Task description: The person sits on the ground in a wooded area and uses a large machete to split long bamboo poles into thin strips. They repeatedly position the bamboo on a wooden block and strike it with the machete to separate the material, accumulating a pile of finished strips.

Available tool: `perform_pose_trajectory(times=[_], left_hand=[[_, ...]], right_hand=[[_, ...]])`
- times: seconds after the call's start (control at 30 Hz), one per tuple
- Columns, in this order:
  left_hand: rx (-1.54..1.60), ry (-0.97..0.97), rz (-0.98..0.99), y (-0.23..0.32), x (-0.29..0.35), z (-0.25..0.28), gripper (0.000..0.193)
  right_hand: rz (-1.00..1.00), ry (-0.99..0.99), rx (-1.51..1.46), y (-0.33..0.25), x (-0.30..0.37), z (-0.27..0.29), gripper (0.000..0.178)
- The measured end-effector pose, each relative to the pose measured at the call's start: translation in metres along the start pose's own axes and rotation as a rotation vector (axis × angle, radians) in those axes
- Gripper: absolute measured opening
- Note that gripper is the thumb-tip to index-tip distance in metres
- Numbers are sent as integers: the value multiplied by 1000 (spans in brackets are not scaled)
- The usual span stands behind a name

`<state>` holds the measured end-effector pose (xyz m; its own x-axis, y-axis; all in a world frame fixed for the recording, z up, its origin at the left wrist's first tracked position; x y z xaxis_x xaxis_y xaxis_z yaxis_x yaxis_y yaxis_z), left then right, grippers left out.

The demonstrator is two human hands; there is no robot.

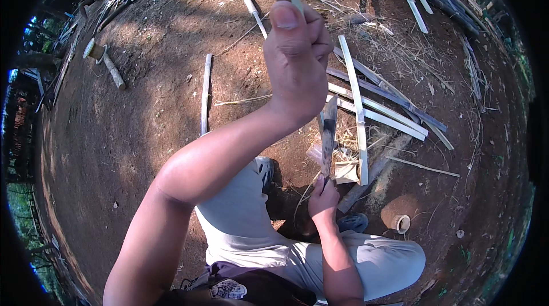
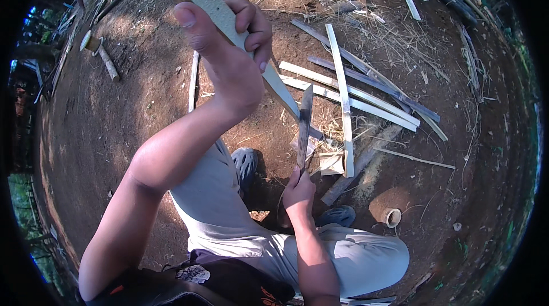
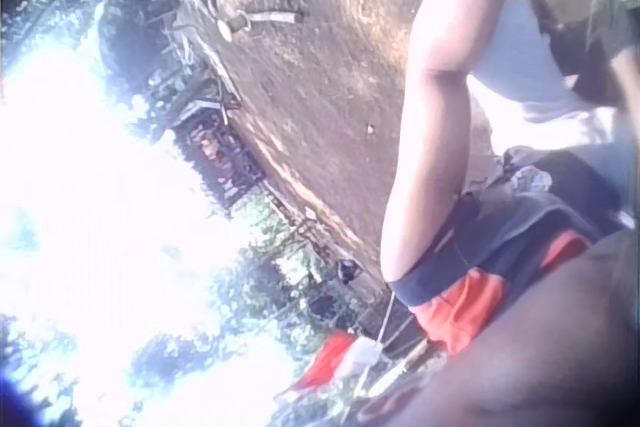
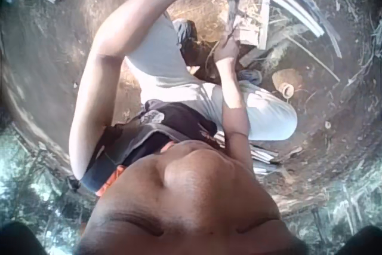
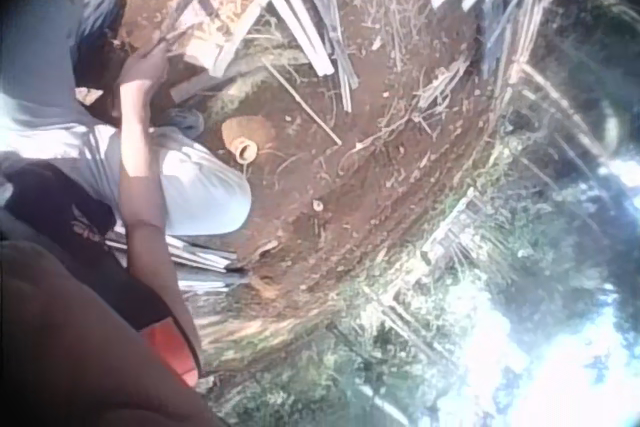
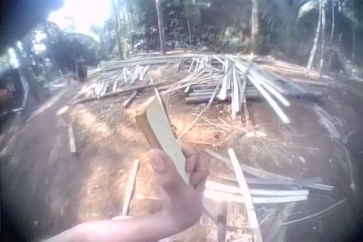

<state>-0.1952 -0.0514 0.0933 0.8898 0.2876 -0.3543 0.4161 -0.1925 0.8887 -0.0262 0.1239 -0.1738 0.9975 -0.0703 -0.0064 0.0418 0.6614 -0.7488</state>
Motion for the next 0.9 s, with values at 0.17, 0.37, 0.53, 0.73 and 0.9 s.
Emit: perform_pose_trajectory(times=[0.17,0.37,0.53,0.73,0.9], left_hand=[[11,-5,70,-5,3,4,85],[63,5,84,-6,4,-2,86],[-18,-37,68,-1,12,-5,86],[-10,11,76,4,22,-14,87],[6,-82,134,-1,31,-9,91]], right_hand=[[-62,70,-152,-33,-5,37,25],[-48,7,4,-5,5,-3,22],[56,99,-147,-46,-1,39,21],[-192,-61,19,27,16,-18,31],[-100,51,-182,-16,5,20,32]])
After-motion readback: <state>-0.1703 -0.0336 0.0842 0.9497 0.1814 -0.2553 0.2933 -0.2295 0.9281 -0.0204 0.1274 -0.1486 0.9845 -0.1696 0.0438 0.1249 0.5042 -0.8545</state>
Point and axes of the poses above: each hand's wrist, its own x-axis away from the middle knuckle, its own z-axis out of the back of the hand, y = z × x, the point moved 9 cm from there along -x, towards the middle knuckle, and after that the axes turned 8 degrees about z, right-handed, at the moved point
